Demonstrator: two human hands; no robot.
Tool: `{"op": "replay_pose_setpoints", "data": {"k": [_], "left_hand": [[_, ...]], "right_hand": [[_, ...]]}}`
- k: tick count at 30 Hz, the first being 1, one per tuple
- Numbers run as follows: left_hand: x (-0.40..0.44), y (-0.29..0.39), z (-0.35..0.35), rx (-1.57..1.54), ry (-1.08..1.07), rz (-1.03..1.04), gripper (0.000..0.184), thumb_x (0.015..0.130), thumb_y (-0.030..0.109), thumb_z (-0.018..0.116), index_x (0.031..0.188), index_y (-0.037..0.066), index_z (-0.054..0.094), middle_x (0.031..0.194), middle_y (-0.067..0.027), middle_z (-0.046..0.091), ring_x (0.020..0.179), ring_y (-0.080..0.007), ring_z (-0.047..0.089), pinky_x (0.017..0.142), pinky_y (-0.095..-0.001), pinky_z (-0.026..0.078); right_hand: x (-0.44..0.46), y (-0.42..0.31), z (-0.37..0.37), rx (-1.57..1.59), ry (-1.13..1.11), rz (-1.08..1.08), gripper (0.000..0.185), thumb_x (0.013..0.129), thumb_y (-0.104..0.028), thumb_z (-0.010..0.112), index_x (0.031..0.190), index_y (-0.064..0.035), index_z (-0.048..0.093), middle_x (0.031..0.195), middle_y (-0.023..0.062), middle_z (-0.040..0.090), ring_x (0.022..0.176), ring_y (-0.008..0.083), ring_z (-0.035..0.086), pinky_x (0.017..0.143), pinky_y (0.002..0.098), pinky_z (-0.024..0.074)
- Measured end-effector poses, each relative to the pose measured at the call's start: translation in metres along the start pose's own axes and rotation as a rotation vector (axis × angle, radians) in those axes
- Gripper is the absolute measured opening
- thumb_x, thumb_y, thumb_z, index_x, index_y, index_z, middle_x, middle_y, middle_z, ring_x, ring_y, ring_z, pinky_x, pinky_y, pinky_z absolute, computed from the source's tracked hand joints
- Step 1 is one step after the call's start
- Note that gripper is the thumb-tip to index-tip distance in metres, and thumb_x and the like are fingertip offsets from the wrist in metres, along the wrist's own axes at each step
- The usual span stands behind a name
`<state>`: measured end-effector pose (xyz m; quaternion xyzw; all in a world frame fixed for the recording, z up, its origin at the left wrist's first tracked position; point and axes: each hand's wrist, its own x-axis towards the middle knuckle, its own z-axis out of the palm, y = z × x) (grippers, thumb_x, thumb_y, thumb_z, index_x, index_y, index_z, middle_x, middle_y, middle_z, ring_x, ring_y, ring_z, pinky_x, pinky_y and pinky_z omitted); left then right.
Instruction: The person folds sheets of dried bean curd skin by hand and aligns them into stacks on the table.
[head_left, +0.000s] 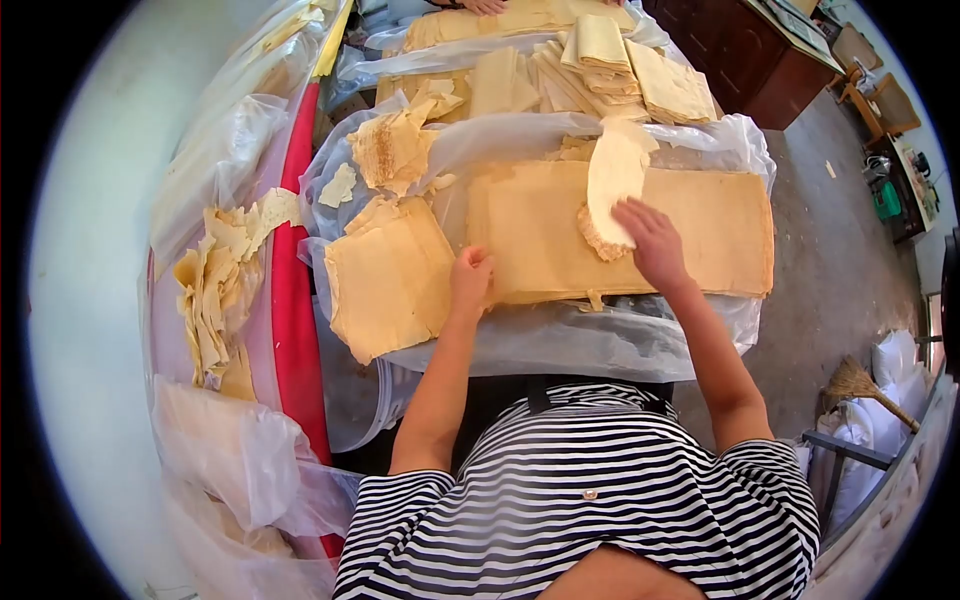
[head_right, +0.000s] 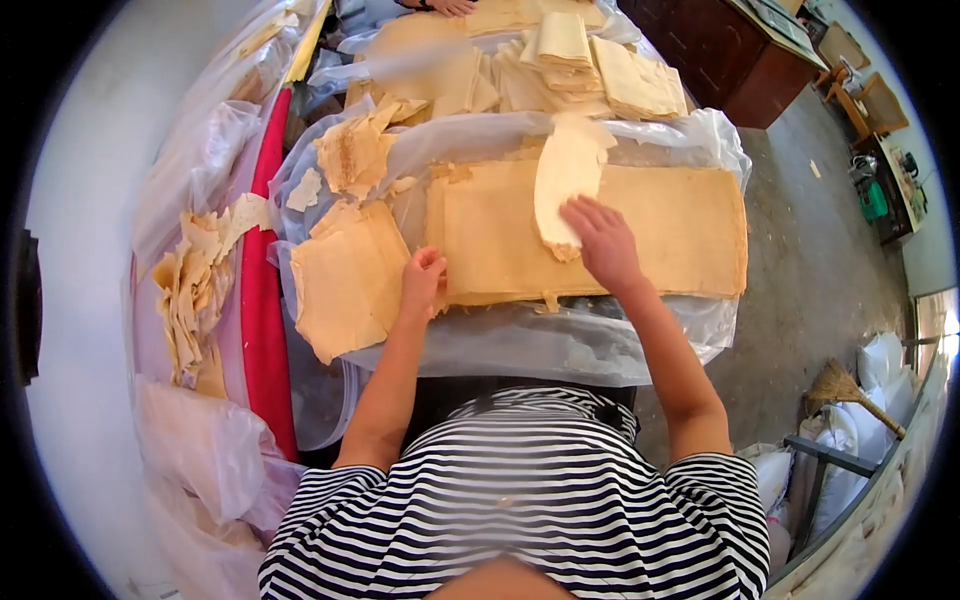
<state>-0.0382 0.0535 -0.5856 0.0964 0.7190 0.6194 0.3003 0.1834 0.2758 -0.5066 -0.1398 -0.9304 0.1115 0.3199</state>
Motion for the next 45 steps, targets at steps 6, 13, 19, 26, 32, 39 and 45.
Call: {"op": "replay_pose_setpoints", "data": {"k": [6,13,19,26,32,39,45], "left_hand": [[0.002,0.006,0.006,-0.178,-0.243,-0.021,0.038,0.084,0.012,0.065,0.119,0.003,0.053,0.103,-0.0027,0.058,0.089,-0.0098,0.057,0.073,-0.023,0.048],[-0.04,-0.013,0.056,-0.01,-0.49,0.472,0.061,0.078,0.018,0.073,0.131,0.005,0.045,0.125,-0.0084,0.052,0.115,-0.0209,0.051,0.094,-0.0347,0.043],[-0.031,-0.042,0.095,0.4,-0.19,0.471,0.057,0.083,0.025,0.067,0.13,0.001,0.045,0.122,-0.0183,0.053,0.117,-0.0316,0.05,0.099,-0.0394,0.038],[-0.046,0.005,0.122,0.18,-0.284,0.568,0.045,0.093,0.01,0.049,0.136,0.0,0.04,0.139,-0.018,0.043,0.129,-0.0332,0.039,0.107,-0.0388,0.032],[-0.044,0.009,0.165,0.305,-0.31,0.819,0.041,0.097,0.013,0.044,0.135,0.0,0.042,0.138,-0.0164,0.045,0.129,-0.0282,0.041,0.105,-0.036,0.032],[-0.059,0.04,0.177,0.119,-0.408,0.594,0.043,0.095,0.013,0.047,0.135,-0.002,0.04,0.135,-0.0166,0.046,0.125,-0.0297,0.044,0.105,-0.036,0.033],[-0.042,0.017,0.146,-0.048,-0.228,0.109,0.046,0.099,0.029,0.045,0.13,-0.005,0.044,0.13,-0.0144,0.05,0.119,-0.0233,0.047,0.101,-0.0344,0.036]], "right_hand": [[-0.062,0.018,0.053,-0.048,-0.346,0.029,0.043,0.076,-0.002,0.056,0.116,-0.0151,0.058,0.127,0.0083,0.053,0.125,0.0288,0.044,0.099,0.0436,0.0362],[-0.067,0.021,0.057,-0.033,-0.262,0.063,0.043,0.075,-0.005,0.058,0.117,-0.0166,0.059,0.126,0.009,0.053,0.124,0.0293,0.045,0.098,0.0448,0.0356],[-0.062,0.012,0.06,-0.12,-0.23,0.092,0.043,0.079,-0.015,0.06,0.121,-0.0184,0.056,0.132,0.0123,0.048,0.125,0.0302,0.043,0.101,0.0467,0.0328],[-0.067,0.019,0.057,-0.152,-0.298,0.108,0.048,0.076,-0.015,0.063,0.122,-0.0216,0.055,0.136,0.0095,0.046,0.13,0.029,0.038,0.105,0.0461,0.028],[-0.063,0.042,0.052,-0.044,-0.409,0.117,0.055,0.068,-0.022,0.068,0.122,-0.0182,0.055,0.138,0.0113,0.044,0.133,0.0305,0.034,0.106,0.0479,0.0268],[-0.061,0.058,0.014,-0.077,-0.544,0.185,0.062,0.069,-0.033,0.069,0.128,-0.0223,0.052,0.139,0.0125,0.041,0.135,0.0316,0.03,0.107,0.0482,0.0264],[-0.049,0.066,-0.018,0.254,-0.595,0.336,0.068,0.071,-0.045,0.072,0.131,-0.0219,0.049,0.143,0.0147,0.037,0.136,0.0346,0.027,0.107,0.053,0.0242]]}}
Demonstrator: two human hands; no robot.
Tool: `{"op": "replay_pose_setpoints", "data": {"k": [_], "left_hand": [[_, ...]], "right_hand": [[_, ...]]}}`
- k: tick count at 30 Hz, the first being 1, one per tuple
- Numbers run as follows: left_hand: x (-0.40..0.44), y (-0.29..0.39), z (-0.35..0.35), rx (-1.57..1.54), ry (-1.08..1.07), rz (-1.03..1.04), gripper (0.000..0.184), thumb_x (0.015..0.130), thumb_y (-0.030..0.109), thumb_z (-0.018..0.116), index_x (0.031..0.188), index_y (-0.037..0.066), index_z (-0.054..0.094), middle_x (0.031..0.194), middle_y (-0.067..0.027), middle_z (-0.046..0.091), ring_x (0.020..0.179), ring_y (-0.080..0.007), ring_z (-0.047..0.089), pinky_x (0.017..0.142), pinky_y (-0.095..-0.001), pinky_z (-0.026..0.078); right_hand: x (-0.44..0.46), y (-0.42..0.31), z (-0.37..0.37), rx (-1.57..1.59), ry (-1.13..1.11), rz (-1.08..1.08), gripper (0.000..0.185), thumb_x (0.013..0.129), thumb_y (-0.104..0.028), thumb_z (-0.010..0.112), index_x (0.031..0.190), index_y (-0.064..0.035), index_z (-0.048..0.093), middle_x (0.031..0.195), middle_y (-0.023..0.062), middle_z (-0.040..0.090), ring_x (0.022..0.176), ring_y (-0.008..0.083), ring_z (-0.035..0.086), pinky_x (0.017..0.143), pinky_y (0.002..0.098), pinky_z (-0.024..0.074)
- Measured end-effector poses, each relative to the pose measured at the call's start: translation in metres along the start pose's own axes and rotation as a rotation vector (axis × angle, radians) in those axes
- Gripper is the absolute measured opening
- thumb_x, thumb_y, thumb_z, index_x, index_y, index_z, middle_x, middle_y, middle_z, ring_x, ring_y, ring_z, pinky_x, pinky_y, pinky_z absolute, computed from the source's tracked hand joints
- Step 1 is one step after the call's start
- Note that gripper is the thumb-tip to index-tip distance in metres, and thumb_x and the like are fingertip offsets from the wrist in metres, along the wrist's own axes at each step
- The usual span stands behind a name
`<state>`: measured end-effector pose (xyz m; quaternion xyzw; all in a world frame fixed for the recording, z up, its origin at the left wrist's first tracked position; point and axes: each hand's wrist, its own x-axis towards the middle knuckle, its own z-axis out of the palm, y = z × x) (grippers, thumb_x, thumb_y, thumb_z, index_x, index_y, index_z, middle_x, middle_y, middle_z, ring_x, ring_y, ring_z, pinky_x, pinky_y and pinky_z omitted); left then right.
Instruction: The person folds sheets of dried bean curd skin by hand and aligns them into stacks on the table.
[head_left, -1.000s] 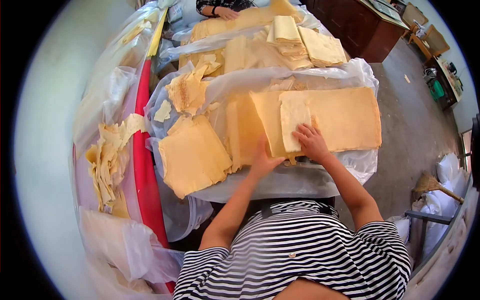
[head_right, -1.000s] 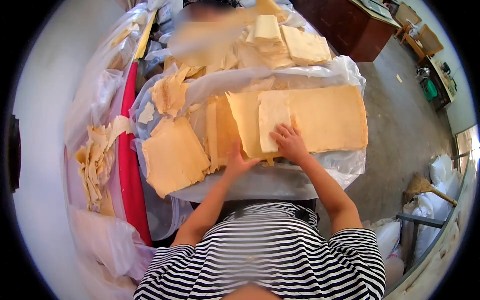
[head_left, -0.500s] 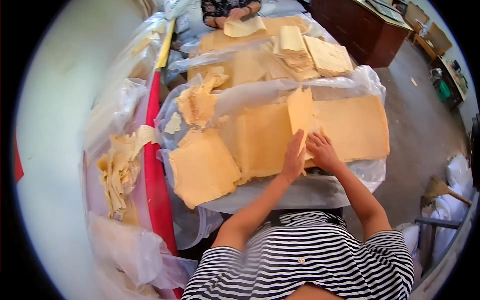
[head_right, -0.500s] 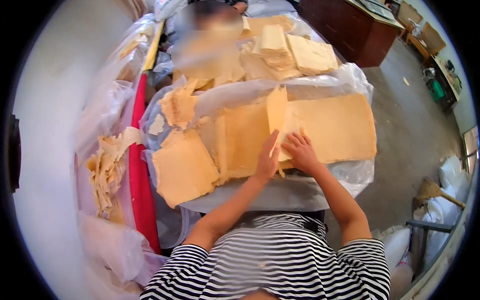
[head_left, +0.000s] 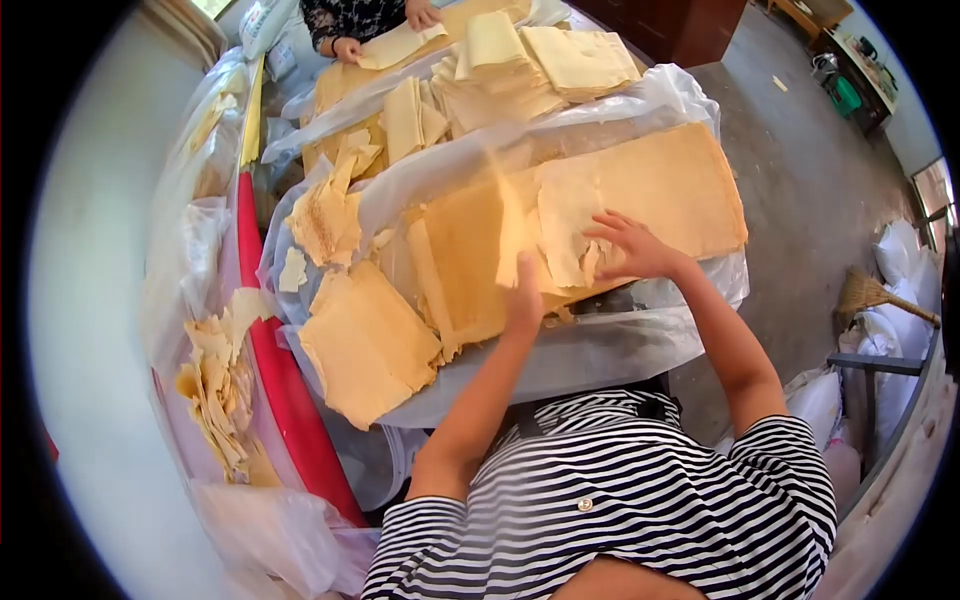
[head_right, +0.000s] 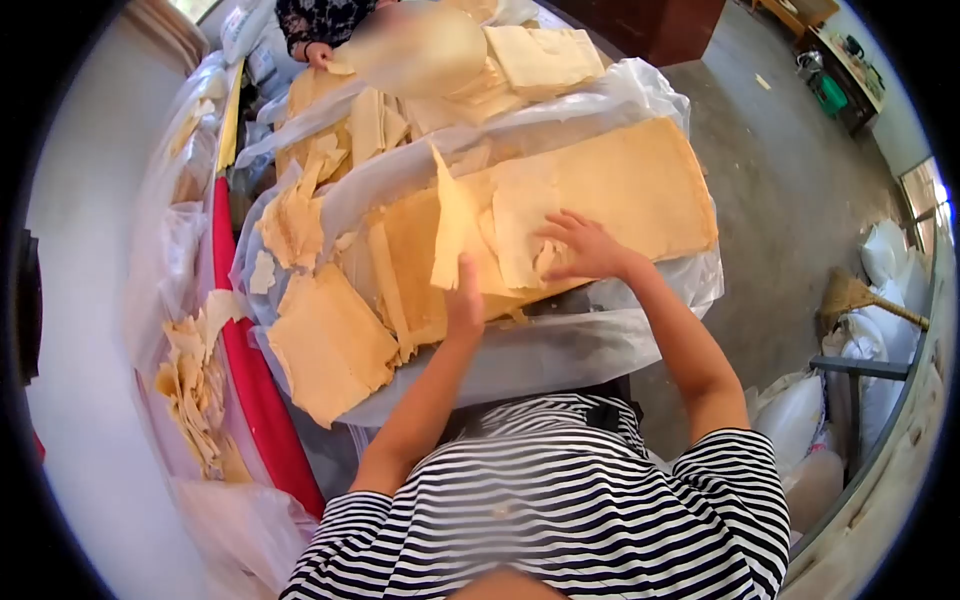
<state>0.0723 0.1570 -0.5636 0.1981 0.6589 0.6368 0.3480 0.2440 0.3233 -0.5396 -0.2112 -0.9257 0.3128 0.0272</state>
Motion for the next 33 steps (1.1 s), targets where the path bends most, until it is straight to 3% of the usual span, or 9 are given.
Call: {"op": "replay_pose_setpoints", "data": {"k": [4,6,16,18,26,29,31,32,33], "left_hand": [[-0.008,-0.011,0.01,0.16,-0.032,0.074,0.048,0.099,0.032,0.044,0.129,-0.005,0.045,0.129,-0.0133,0.05,0.117,-0.0225,0.047,0.1,-0.0341,0.037],[-0.009,-0.015,0.014,0.212,-0.015,0.103,0.048,0.099,0.032,0.043,0.129,-0.005,0.045,0.129,-0.0131,0.05,0.117,-0.0225,0.047,0.1,-0.0342,0.037],[-0.013,0.012,0.016,0.197,-0.165,0.269,0.041,0.099,0.023,0.041,0.132,-0.003,0.042,0.132,-0.0143,0.048,0.121,-0.025,0.045,0.102,-0.0353,0.035],[-0.007,0.02,0.047,0.408,-0.248,0.675,0.041,0.097,0.016,0.041,0.134,-0.002,0.041,0.137,-0.0159,0.045,0.127,-0.0278,0.041,0.106,-0.0357,0.031],[0.003,0.02,0.072,0.434,-0.295,0.659,0.046,0.091,0.006,0.046,0.136,0.001,0.04,0.139,-0.0173,0.042,0.13,-0.0322,0.038,0.109,-0.0386,0.027],[0.005,0.014,0.084,0.48,-0.287,0.689,0.051,0.086,0.004,0.05,0.136,0.001,0.04,0.138,-0.0186,0.042,0.129,-0.0345,0.037,0.109,-0.0402,0.027],[0.007,0.004,0.095,0.506,-0.276,0.704,0.053,0.084,0.003,0.052,0.136,0.001,0.039,0.138,-0.0193,0.042,0.129,-0.0358,0.037,0.109,-0.0409,0.027],[0.009,-0.003,0.1,0.559,-0.272,0.731,0.056,0.082,0.002,0.054,0.136,0.001,0.039,0.138,-0.0195,0.041,0.129,-0.0363,0.036,0.108,-0.0412,0.027],[0.01,-0.006,0.105,0.611,-0.269,0.759,0.058,0.08,0.002,0.056,0.136,0.001,0.039,0.138,-0.0197,0.04,0.129,-0.0368,0.036,0.108,-0.0415,0.028]], "right_hand": [[0.059,-0.005,0.02,0.153,0.207,0.097,0.069,0.075,-0.049,0.068,0.133,-0.0189,0.047,0.146,0.0162,0.033,0.138,0.0358,0.024,0.108,0.0551,0.0206],[0.086,-0.025,0.039,-0.183,0.265,0.327,0.068,0.078,-0.05,0.062,0.136,-0.0168,0.044,0.148,0.0177,0.029,0.14,0.0362,0.018,0.11,0.0558,0.0152],[0.065,0.0,0.067,-0.294,0.232,0.032,0.068,0.078,-0.045,0.058,0.137,-0.0154,0.043,0.149,0.0136,0.029,0.141,0.0329,0.015,0.112,0.0573,0.0051],[0.069,0.008,0.063,-0.256,0.127,0.045,0.068,0.077,-0.045,0.059,0.136,-0.0145,0.044,0.147,0.0139,0.032,0.141,0.0329,0.018,0.112,0.0571,0.0059],[0.059,0.029,0.067,-0.203,0.135,0.02,0.071,0.071,-0.044,0.064,0.131,-0.0122,0.047,0.137,0.0142,0.046,0.135,0.034,0.028,0.109,0.0598,0.0083],[0.049,0.046,0.07,-0.211,0.377,-0.227,0.062,0.071,-0.038,0.067,0.125,-0.0101,0.052,0.132,0.0157,0.05,0.128,0.0358,0.039,0.108,0.0549,0.0219],[0.038,0.037,0.045,0.324,0.372,0.01,0.05,0.074,-0.032,0.067,0.117,-0.0074,0.058,0.12,0.0163,0.058,0.113,0.0357,0.052,0.096,0.044,0.0407],[0.035,0.044,0.045,0.348,0.561,-0.004,0.037,0.078,-0.023,0.065,0.111,-0.0049,0.061,0.105,0.0167,0.064,0.098,0.0341,0.061,0.08,0.0362,0.0484],[0.029,0.05,0.039,0.473,0.672,0.057,0.035,0.08,-0.02,0.064,0.111,-0.0047,0.061,0.104,0.0162,0.064,0.097,0.0335,0.061,0.08,0.0367,0.048]]}}
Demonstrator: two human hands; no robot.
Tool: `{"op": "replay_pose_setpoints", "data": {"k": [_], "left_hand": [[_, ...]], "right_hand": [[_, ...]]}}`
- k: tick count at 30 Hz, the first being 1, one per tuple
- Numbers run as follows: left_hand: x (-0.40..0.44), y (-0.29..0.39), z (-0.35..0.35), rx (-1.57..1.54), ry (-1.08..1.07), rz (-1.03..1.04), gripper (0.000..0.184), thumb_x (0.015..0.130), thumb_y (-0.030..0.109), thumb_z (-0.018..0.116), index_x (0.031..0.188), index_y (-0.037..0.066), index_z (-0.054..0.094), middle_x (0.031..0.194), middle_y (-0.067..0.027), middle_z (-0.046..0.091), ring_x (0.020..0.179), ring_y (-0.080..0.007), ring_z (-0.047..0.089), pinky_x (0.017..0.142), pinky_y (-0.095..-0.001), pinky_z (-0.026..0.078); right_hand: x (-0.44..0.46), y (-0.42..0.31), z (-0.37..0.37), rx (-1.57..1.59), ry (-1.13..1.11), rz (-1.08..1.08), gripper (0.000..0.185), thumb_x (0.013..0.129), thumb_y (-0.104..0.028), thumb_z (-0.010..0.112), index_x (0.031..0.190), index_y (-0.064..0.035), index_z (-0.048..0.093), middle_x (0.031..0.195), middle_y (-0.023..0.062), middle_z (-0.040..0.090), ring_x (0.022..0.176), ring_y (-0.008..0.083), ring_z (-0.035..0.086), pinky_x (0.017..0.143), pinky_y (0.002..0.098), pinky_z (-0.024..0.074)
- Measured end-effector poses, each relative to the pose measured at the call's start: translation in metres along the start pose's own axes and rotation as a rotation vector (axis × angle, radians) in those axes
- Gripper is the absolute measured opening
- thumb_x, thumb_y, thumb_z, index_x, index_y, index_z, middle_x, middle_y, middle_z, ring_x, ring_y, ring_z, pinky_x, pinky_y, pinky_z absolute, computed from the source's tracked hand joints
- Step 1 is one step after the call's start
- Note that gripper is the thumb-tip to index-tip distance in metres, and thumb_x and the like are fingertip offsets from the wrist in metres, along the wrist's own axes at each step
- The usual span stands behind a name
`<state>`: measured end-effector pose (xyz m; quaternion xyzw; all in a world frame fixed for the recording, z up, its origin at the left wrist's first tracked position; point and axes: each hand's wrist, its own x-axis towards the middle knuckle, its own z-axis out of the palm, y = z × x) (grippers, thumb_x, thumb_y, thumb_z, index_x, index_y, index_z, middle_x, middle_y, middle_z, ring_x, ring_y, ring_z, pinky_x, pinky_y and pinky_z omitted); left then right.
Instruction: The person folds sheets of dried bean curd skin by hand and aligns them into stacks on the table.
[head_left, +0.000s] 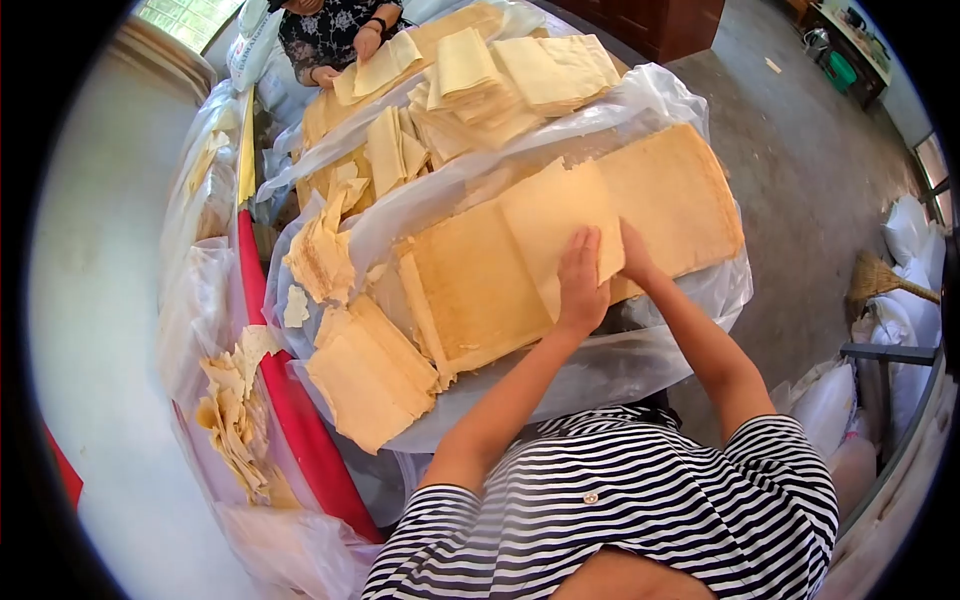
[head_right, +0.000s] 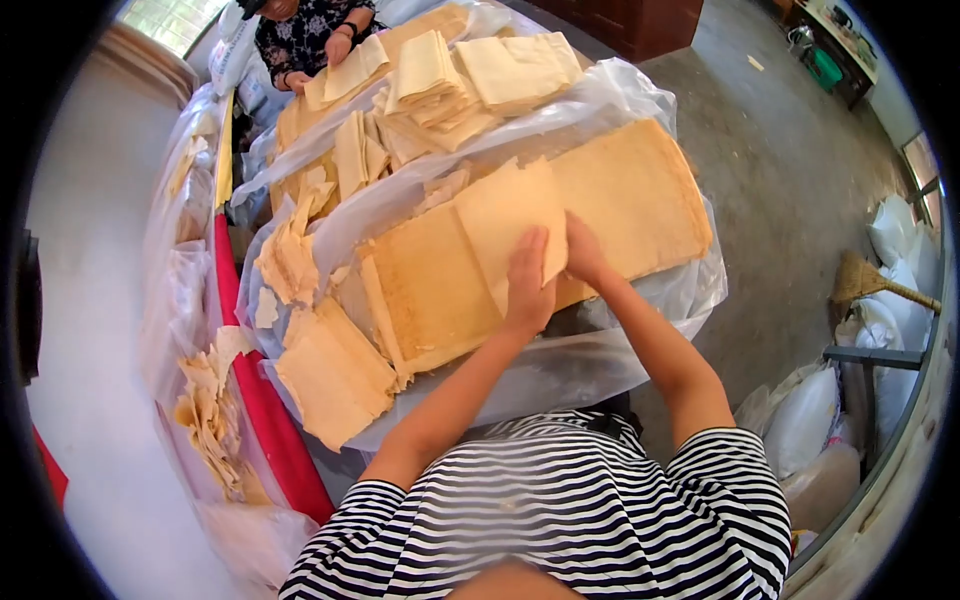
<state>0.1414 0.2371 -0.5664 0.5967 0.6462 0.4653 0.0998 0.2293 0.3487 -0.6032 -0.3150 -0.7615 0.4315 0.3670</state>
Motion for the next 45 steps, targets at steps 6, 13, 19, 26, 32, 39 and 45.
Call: {"op": "replay_pose_setpoints", "data": {"k": [6,13,19,26,32,39,45], "left_hand": [[-0.01,-0.008,0.028,0.438,-0.225,-0.03,0.065,0.081,0.026,0.062,0.137,0.004,0.038,0.141,-0.0202,0.036,0.132,-0.0396,0.029,0.109,-0.0522,0.017],[-0.007,-0.018,0.015,0.179,-0.38,-0.08,0.063,0.078,0.037,0.066,0.131,0.006,0.047,0.139,-0.0189,0.04,0.134,-0.0387,0.026,0.108,-0.0539,0.018],[0.001,-0.095,-0.037,0.393,-0.033,-0.029,0.051,0.085,0.031,0.059,0.129,0.007,0.049,0.139,-0.0195,0.04,0.134,-0.0389,0.027,0.105,-0.0546,0.024],[0.037,-0.115,-0.024,0.745,-0.03,-0.104,0.051,0.084,0.032,0.06,0.13,0.011,0.05,0.14,-0.0219,0.037,0.132,-0.0395,0.029,0.106,-0.0515,0.025],[0.085,-0.143,-0.04,0.34,0.221,-0.616,0.041,0.076,0.022,0.067,0.111,0.004,0.058,0.114,-0.0166,0.059,0.109,-0.0328,0.052,0.092,-0.0412,0.042],[0.103,-0.163,-0.054,0.36,0.019,-0.753,0.028,0.072,0.017,0.064,0.095,0.002,0.063,0.087,-0.013,0.066,0.086,-0.0315,0.063,0.076,-0.0425,0.049],[0.099,-0.117,-0.052,-0.356,0.168,-0.61,0.024,0.073,0.018,0.068,0.088,0.001,0.062,0.082,-0.0099,0.065,0.081,-0.0225,0.062,0.071,-0.0351,0.048]], "right_hand": [[0.009,-0.013,-0.042,-0.163,0.156,0.135,0.035,0.084,-0.012,0.059,0.118,-0.0063,0.057,0.118,0.0145,0.059,0.105,0.0315,0.058,0.088,0.0353,0.046],[0.002,0.008,0.015,-0.253,-0.11,-0.062,0.036,0.086,-0.023,0.057,0.119,-0.0092,0.057,0.126,0.0118,0.055,0.118,0.0295,0.049,0.095,0.0386,0.0406],[-0.023,-0.013,0.02,-0.726,-0.126,-0.115,0.048,0.085,-0.032,0.056,0.13,-0.0134,0.05,0.142,0.0083,0.04,0.132,0.0243,0.035,0.105,0.0428,0.0276],[-0.032,-0.013,0.02,-0.81,-0.084,-0.16,0.053,0.085,-0.033,0.055,0.134,-0.0154,0.046,0.145,0.0116,0.036,0.135,0.0238,0.031,0.108,0.042,0.0225],[-0.032,-0.014,0.019,-0.788,-0.105,-0.135,0.052,0.086,-0.034,0.052,0.135,-0.015,0.045,0.146,0.0116,0.035,0.136,0.0248,0.029,0.109,0.0419,0.0199],[-0.034,-0.007,0.022,-0.814,-0.094,-0.134,0.052,0.087,-0.035,0.051,0.134,-0.0157,0.045,0.146,0.0114,0.034,0.137,0.0249,0.028,0.109,0.0422,0.0195],[-0.035,-0.008,0.023,-0.795,-0.073,-0.144,0.05,0.085,-0.034,0.052,0.132,-0.0166,0.048,0.145,0.0112,0.035,0.135,0.0246,0.03,0.109,0.0421,0.0205]]}}
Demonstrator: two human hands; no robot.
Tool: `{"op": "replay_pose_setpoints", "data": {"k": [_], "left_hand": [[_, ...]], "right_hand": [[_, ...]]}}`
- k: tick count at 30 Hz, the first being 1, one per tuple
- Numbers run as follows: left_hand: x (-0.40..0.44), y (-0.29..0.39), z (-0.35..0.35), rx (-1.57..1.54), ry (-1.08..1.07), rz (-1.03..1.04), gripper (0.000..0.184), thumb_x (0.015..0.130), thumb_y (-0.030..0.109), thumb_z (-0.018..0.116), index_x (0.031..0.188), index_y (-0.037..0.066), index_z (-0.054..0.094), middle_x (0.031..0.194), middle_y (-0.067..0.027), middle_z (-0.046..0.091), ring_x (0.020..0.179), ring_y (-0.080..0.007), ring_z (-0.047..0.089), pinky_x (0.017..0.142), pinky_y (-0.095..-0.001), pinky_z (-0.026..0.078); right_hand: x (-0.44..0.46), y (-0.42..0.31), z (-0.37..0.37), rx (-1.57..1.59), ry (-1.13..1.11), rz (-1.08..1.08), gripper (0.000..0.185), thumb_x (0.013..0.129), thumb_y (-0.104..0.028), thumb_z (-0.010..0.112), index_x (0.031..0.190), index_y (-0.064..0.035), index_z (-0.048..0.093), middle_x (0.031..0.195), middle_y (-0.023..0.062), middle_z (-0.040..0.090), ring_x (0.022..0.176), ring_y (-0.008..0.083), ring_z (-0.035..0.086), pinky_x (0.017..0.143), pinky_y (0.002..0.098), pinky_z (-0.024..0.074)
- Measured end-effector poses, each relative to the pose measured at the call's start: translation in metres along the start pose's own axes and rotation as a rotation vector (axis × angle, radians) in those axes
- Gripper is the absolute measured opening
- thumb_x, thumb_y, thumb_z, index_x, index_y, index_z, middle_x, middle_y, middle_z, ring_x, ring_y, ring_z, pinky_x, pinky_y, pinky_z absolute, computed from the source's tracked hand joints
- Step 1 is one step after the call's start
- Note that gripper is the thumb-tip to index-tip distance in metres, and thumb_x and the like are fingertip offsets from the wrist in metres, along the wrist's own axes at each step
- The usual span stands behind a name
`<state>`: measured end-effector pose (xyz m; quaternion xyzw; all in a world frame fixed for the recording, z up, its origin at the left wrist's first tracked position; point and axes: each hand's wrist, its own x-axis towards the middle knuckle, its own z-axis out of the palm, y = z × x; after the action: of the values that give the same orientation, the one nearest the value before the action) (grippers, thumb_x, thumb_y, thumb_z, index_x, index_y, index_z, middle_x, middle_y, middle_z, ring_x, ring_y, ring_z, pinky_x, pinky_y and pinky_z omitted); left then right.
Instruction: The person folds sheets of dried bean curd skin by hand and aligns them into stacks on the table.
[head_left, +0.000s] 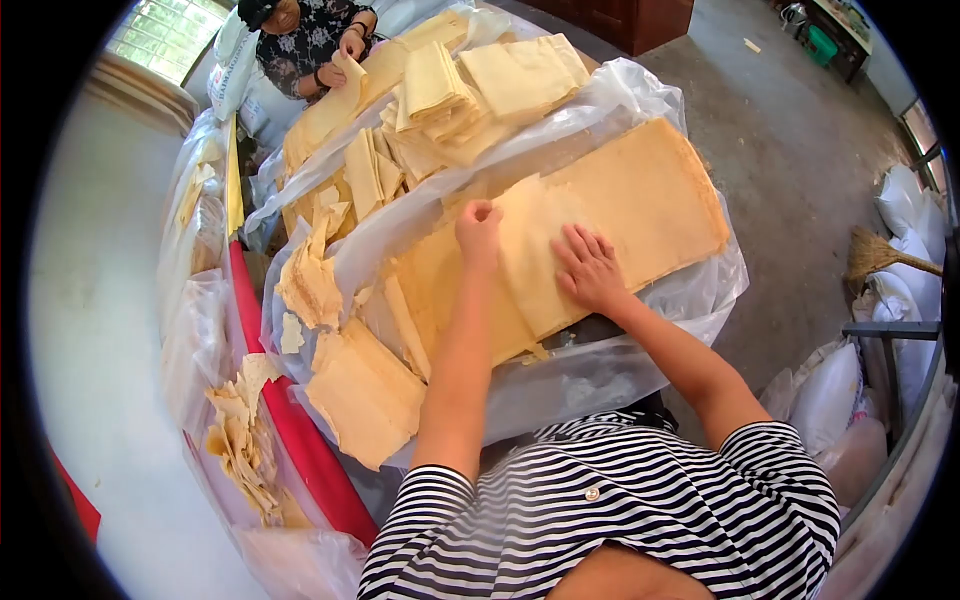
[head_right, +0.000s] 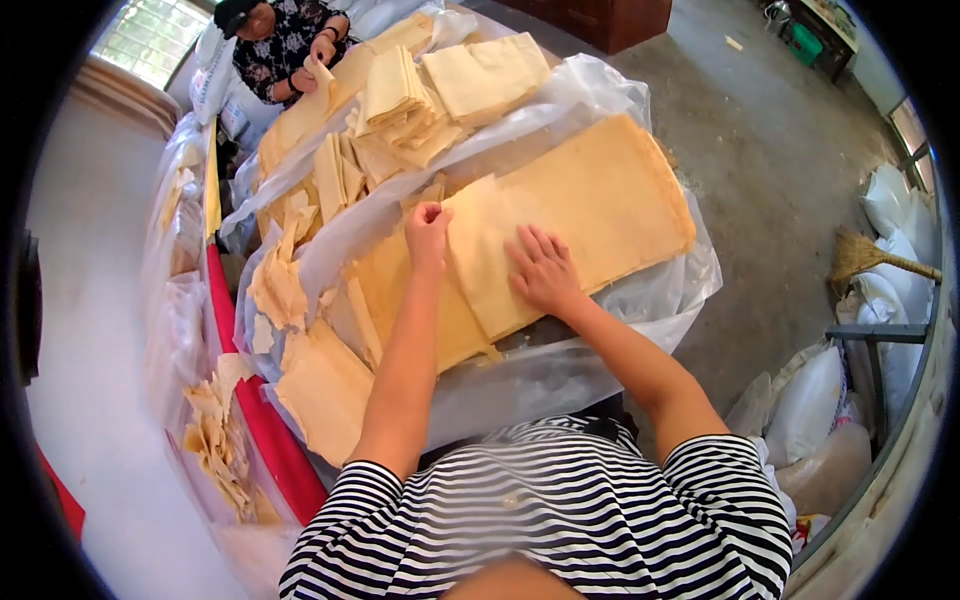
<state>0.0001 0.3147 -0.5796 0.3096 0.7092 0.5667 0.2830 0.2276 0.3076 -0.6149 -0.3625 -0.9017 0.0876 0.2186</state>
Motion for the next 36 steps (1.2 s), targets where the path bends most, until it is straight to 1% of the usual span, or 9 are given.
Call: {"op": "replay_pose_setpoints", "data": {"k": [7,9,17,23,29,31,32,34,36], "left_hand": [[-0.043,-0.05,-0.023,0.206,0.106,-0.017,0.015,0.081,0.011,0.065,0.09,0.001,0.06,0.084,-0.0053,0.064,0.076,-0.0127,0.059,0.068,-0.0265,0.047],[-0.065,-0.028,-0.025,0.521,-0.191,-0.141,0.017,0.083,0.013,0.065,0.093,0.0,0.06,0.083,-0.0049,0.064,0.075,-0.0133,0.06,0.066,-0.0267,0.048],[-0.085,0.024,0.02,0.047,-0.293,0.004,0.02,0.083,0.015,0.061,0.095,-0.001,0.061,0.072,-0.0029,0.061,0.062,-0.0104,0.051,0.058,-0.0295,0.043],[-0.106,-0.022,0.007,0.113,0.017,-0.046,0.046,0.083,0.01,0.059,0.126,0.0,0.047,0.109,-0.0136,0.06,0.093,-0.0204,0.06,0.078,-0.0337,0.049],[-0.12,0.016,0.004,0.299,-0.314,0.279,0.064,0.079,0.002,0.058,0.139,0.001,0.036,0.13,-0.0161,0.049,0.112,-0.0195,0.052,0.093,-0.0301,0.043],[-0.12,0.057,0.003,0.025,-0.406,-0.269,0.06,0.077,-0.003,0.053,0.136,-0.002,0.04,0.129,-0.0157,0.05,0.114,-0.0192,0.05,0.095,-0.0289,0.041],[-0.115,0.054,0.004,0.021,-0.406,-0.263,0.06,0.077,-0.003,0.053,0.136,-0.002,0.04,0.129,-0.0157,0.05,0.114,-0.0192,0.05,0.095,-0.0289,0.041],[-0.109,0.041,0.006,-0.037,-0.412,-0.087,0.059,0.076,-0.005,0.05,0.134,-0.004,0.043,0.126,-0.0145,0.052,0.111,-0.0171,0.052,0.093,-0.0279,0.042],[-0.115,0.061,0.013,-0.078,-0.433,-0.117,0.058,0.076,-0.005,0.05,0.134,-0.005,0.043,0.125,-0.0146,0.052,0.109,-0.0167,0.053,0.091,-0.0271,0.043]], "right_hand": [[0.003,-0.001,-0.004,0.035,0.027,-0.001,0.05,0.085,-0.033,0.053,0.132,-0.0163,0.049,0.145,0.0105,0.036,0.135,0.0247,0.031,0.109,0.0424,0.0219],[-0.001,0.0,-0.004,0.036,0.004,0.019,0.051,0.085,-0.033,0.053,0.132,-0.0163,0.048,0.145,0.0104,0.036,0.135,0.0248,0.031,0.109,0.0426,0.0216],[-0.001,0.004,-0.003,0.106,0.064,0.059,0.049,0.087,-0.03,0.048,0.132,-0.0121,0.047,0.143,0.0117,0.038,0.134,0.0256,0.032,0.108,0.0429,0.023],[-0.003,0.003,0.001,0.073,0.09,0.045,0.048,0.087,-0.028,0.049,0.131,-0.0096,0.047,0.141,0.0125,0.04,0.133,0.026,0.034,0.108,0.0428,0.0241],[-0.001,0.006,-0.002,0.059,0.194,-0.006,0.043,0.084,-0.022,0.052,0.125,-0.0089,0.052,0.134,0.0128,0.048,0.126,0.0273,0.042,0.103,0.0429,0.0304],[-0.004,-0.002,-0.022,0.293,0.22,0.103,0.038,0.082,-0.018,0.055,0.119,-0.0087,0.054,0.125,0.0128,0.053,0.118,0.0285,0.047,0.096,0.0431,0.0356],[-0.009,-0.008,-0.029,0.538,0.243,0.22,0.033,0.08,-0.015,0.057,0.113,-0.0084,0.057,0.116,0.0127,0.058,0.11,0.0297,0.053,0.09,0.0433,0.0408],[-0.038,-0.026,-0.032,0.533,0.371,-0.275,0.027,0.075,-0.01,0.062,0.101,-0.0078,0.059,0.102,0.0147,0.061,0.094,0.0332,0.057,0.077,0.0448,0.045],[-0.061,-0.066,-0.068,0.605,-0.006,-0.458,0.027,0.073,-0.012,0.064,0.099,-0.0064,0.06,0.099,0.0191,0.06,0.091,0.0373,0.057,0.076,0.048,0.0455]]}}
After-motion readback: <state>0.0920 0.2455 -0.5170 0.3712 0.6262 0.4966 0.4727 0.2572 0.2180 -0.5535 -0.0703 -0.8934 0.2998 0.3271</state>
